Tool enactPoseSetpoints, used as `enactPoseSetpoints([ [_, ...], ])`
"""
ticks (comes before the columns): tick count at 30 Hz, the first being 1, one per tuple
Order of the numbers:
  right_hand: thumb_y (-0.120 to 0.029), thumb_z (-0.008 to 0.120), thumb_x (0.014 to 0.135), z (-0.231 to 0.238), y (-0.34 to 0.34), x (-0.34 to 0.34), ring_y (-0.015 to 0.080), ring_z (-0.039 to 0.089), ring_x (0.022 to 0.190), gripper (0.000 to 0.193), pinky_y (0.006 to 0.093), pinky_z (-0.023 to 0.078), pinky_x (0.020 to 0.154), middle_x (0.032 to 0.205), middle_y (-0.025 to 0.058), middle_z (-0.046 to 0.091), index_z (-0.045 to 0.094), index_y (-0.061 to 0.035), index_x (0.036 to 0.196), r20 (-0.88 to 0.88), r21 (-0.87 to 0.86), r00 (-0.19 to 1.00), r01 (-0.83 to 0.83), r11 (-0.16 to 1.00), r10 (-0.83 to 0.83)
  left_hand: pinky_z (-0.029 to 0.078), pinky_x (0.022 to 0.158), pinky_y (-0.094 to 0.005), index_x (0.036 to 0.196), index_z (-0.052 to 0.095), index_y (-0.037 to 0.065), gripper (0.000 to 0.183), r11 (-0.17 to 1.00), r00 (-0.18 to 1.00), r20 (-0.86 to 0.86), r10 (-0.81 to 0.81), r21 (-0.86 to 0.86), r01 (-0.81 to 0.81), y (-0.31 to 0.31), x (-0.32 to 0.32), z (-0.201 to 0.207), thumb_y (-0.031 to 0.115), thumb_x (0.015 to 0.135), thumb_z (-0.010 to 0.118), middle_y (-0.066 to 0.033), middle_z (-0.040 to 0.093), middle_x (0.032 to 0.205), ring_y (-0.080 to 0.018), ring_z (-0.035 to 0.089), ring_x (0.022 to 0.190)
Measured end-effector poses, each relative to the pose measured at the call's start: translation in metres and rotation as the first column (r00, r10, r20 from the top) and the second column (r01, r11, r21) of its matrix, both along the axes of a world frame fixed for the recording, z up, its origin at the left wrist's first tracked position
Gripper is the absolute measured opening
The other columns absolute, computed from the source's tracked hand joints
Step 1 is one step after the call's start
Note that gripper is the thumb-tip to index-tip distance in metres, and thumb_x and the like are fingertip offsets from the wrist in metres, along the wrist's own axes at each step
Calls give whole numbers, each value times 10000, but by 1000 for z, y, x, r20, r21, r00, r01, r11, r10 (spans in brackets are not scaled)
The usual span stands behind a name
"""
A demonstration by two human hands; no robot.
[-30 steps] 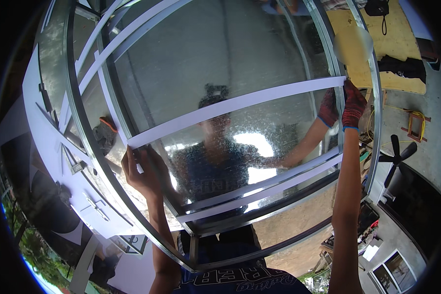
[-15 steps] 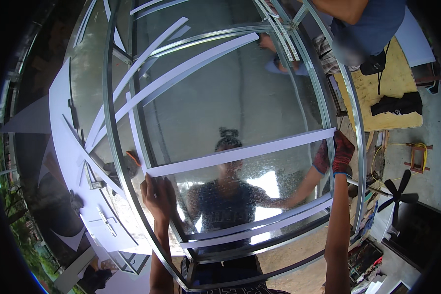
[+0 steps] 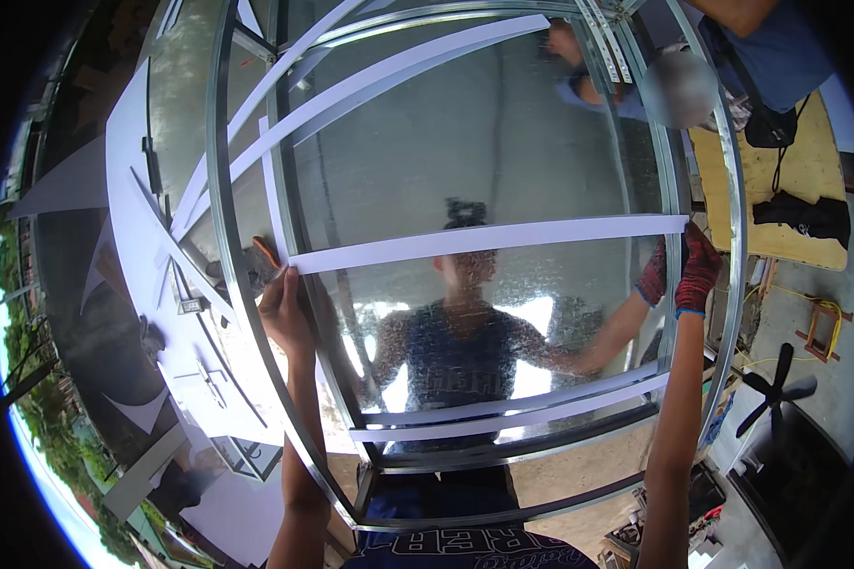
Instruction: Cutting adhesive white strips and applying them to the edges of a metal frame housing glass panels to assemble a display case.
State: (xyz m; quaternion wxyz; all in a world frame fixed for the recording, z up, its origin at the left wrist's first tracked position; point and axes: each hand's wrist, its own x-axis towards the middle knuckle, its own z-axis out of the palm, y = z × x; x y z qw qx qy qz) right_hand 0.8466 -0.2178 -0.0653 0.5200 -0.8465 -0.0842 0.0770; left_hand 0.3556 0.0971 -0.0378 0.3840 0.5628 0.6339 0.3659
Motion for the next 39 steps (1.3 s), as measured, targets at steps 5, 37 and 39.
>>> enactPoseSetpoints([
  [5, -247, 607, 870, 0, -32, 29, 175, 660, 803, 328, 290, 526, 741, 947, 93, 691, 666, -12, 1092, -33, -65, 999, -24, 998, 22, 454, 722, -243, 991, 702, 0, 224, 999, 1000, 14, -18, -34, 18, -5, 11, -8, 179, 863, 662, -76, 690, 859, -113, 605, 783],
  [37, -198, 585, 882, 9, 1, -30, 317, 553, 1061, 336, 410, 412, 950, 1127, 161, 589, 580, -25, 1170, 619, -576, 622, -56, 815, 480, 484, 770, -360, 877, 694, 12, 185, 699, 792, -576, -202, 482, 528, 1, 9, 8, -28, 700, 657, -107, 674, 925, -278, 610, 872],
  [39, -232, 580, 892, 9, 2, -31, 319, 554, 1057, 349, 412, 408, 952, 1130, 162, 587, 578, -20, 1169, 617, -583, 631, -34, 812, 470, 482, 787, -359, 893, 699, 15, 187, 744, 816, -541, -206, 455, 489, -4, 7, 7, -30, 719, 651, -108, 678, 952, -274, 611, 893],
])
